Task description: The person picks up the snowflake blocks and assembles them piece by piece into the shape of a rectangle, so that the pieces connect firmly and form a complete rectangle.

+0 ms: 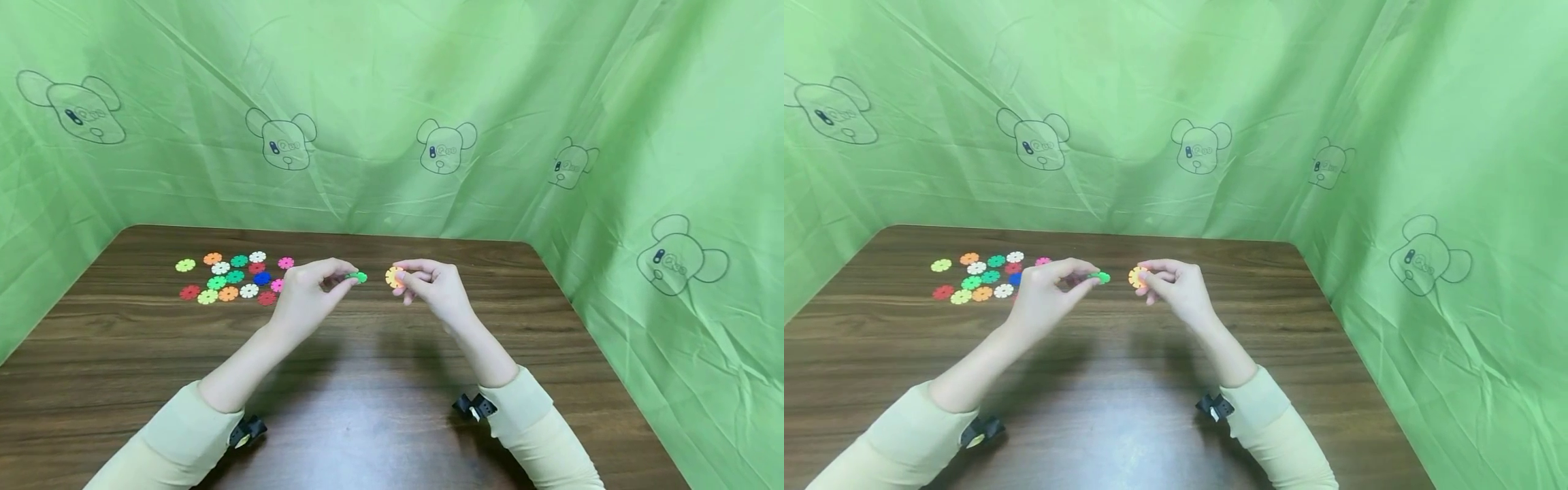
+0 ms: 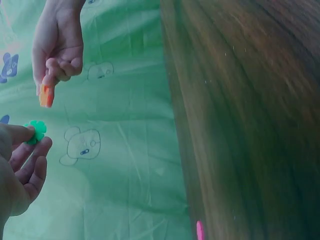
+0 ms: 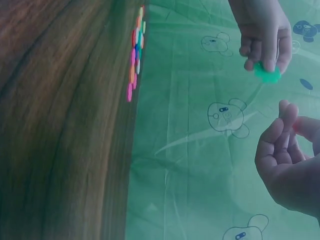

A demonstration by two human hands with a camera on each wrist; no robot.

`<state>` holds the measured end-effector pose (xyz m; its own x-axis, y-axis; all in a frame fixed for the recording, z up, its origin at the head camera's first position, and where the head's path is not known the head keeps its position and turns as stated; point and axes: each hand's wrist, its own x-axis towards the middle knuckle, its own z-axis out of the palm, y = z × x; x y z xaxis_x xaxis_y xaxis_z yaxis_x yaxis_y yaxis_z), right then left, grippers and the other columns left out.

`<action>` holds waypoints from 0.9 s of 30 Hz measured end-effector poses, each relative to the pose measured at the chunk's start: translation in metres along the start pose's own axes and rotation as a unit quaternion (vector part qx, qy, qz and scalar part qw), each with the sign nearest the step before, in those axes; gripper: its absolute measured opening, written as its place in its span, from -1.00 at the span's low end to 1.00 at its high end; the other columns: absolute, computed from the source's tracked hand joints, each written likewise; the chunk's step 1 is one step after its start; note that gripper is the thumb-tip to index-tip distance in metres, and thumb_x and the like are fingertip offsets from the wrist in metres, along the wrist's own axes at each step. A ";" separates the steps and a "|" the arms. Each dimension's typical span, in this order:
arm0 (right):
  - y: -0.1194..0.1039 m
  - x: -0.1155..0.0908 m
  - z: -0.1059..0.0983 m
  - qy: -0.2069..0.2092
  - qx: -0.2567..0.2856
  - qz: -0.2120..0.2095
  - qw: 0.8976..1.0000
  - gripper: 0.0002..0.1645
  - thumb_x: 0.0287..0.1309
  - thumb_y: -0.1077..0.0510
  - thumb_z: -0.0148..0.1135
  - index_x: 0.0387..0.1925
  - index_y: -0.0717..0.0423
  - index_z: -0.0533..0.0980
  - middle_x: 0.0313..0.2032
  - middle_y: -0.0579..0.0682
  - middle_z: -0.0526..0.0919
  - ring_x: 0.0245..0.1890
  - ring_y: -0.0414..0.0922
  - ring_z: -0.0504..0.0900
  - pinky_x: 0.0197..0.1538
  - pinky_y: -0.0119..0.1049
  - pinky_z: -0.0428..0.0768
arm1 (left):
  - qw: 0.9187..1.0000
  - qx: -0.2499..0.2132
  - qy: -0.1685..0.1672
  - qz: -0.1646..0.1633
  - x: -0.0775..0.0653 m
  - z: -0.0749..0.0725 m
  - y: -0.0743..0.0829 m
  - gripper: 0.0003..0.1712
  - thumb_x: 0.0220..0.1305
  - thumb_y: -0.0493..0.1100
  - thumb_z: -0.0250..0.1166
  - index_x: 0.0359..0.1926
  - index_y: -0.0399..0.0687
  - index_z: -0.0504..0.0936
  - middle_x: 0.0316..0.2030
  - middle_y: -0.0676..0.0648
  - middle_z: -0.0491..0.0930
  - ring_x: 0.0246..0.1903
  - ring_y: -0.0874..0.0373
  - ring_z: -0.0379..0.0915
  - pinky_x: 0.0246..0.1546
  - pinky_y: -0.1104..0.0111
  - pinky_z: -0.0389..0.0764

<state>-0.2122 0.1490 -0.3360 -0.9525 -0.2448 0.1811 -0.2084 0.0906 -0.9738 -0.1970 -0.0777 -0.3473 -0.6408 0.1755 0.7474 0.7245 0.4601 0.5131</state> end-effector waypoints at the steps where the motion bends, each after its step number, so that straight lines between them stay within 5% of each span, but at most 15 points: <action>1: 0.001 0.000 0.001 -0.001 0.004 0.000 1.000 -0.68 0.14 0.23 0.29 -0.09 0.34 0.56 -0.56 -0.01 0.69 -0.69 -0.20 0.56 -0.49 -0.39 0.59 | 1.000 -0.002 0.000 -0.001 0.000 0.002 0.000 -0.88 0.02 -0.27 0.45 -0.37 -0.02 0.70 -0.50 0.13 0.66 -0.55 0.36 0.44 -0.51 0.49 0.52; 19: -0.019 -0.010 0.021 -0.028 0.001 0.030 0.999 -0.73 0.17 0.34 0.21 -0.10 0.45 0.54 -0.52 0.12 0.70 -0.66 -0.20 0.57 -0.44 -0.33 0.61 | 1.000 -0.021 0.001 0.006 -0.006 0.018 0.002 -0.89 0.01 -0.35 0.43 -0.41 -0.11 0.70 -0.53 0.06 0.65 -0.55 0.33 0.48 -0.51 0.45 0.56; 27: 0.005 -0.006 0.023 -0.012 -0.003 0.025 1.000 -0.73 0.15 0.23 0.28 -0.14 0.35 0.59 -0.53 0.08 0.70 -0.67 -0.18 0.60 -0.43 -0.27 0.64 | 1.000 -0.016 0.021 0.014 -0.009 0.021 0.002 -0.93 0.00 -0.31 0.45 -0.42 -0.12 0.73 -0.51 0.02 0.69 -0.57 0.32 0.54 -0.53 0.52 0.55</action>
<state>-0.2021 0.1292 -0.3446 -0.9563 -0.2621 0.1297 -0.1630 0.1091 -0.9806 -0.1950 -0.0602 -0.3623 -0.6084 0.1505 0.7792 0.7507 0.4277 0.5035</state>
